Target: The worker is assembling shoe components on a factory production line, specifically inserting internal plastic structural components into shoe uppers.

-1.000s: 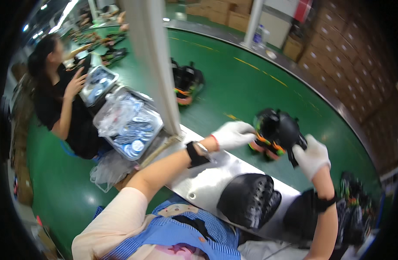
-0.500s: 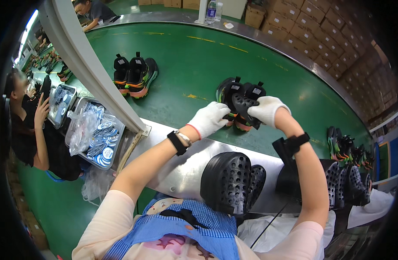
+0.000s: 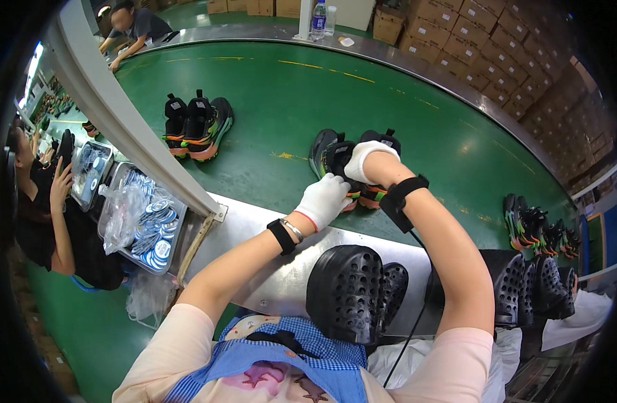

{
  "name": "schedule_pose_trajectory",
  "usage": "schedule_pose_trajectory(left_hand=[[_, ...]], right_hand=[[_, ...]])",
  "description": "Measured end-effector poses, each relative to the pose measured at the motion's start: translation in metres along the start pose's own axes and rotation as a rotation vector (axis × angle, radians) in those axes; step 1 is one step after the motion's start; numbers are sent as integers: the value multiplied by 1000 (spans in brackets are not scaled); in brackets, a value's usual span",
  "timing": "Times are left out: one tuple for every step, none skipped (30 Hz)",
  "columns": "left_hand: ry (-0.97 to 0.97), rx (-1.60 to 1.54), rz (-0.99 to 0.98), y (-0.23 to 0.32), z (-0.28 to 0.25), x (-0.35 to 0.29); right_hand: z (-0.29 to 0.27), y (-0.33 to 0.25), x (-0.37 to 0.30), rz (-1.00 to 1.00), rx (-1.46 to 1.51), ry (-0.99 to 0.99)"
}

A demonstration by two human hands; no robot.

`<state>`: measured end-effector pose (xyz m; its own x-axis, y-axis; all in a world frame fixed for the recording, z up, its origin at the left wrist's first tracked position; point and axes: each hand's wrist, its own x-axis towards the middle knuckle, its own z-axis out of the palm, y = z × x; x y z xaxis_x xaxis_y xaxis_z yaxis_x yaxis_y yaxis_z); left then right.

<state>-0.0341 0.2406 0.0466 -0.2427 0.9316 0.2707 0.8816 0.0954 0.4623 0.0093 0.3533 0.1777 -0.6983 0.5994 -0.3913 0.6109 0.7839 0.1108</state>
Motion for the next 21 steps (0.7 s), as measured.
schedule_pose_trajectory(left_hand=[[2,99,-7,3,2,2],[4,197,-13,6,3,4],[8,201,-21,3,11,4],[45,199,-80,-1,21,4],[85,198,-138,-7,29,3],[80,194,-136,-4,28,2],[83,198,-89,-2,25,1],[86,202,-42,0,22,2],[87,205,-48,-4,23,2],[81,170,-21,-8,24,2],[75,136,7,-13,24,2],[72,133,2,-9,18,5],[-13,99,-60,-5,6,8],[-96,67,-122,-2,-2,11],[-60,-18,-132,-8,-8,10],[-124,-67,-153,-11,-17,11],[-235,-22,-140,-10,-23,12],[-334,27,-133,-10,-25,15],[-394,36,-140,-8,-24,21],[-457,41,-151,-7,-20,24],[-482,82,-116,-5,-16,27]], right_hand=[[5,0,4,-12,-16,6],[9,1,6,-23,-32,12],[12,-3,10,-56,-40,-17],[11,-6,12,-64,-43,-15],[9,-9,15,-75,-23,-17],[11,-7,17,-75,0,-25],[12,-5,17,-67,-10,-62],[19,-2,19,-65,-10,-64],[28,-4,20,-67,-12,-8],[35,-6,24,-70,-14,48],[38,-8,30,-64,3,68],[42,-9,34,-66,2,63],[45,-11,39,-40,58,96],[48,-13,42,-15,114,132],[47,-18,44,-63,115,161],[44,-25,48,-99,148,159],[41,-26,48,-87,191,73],[31,-26,46,-83,226,-2],[27,-20,42,-58,277,-60],[27,-16,37,-35,326,-125],[25,-16,31,-71,243,-113]])
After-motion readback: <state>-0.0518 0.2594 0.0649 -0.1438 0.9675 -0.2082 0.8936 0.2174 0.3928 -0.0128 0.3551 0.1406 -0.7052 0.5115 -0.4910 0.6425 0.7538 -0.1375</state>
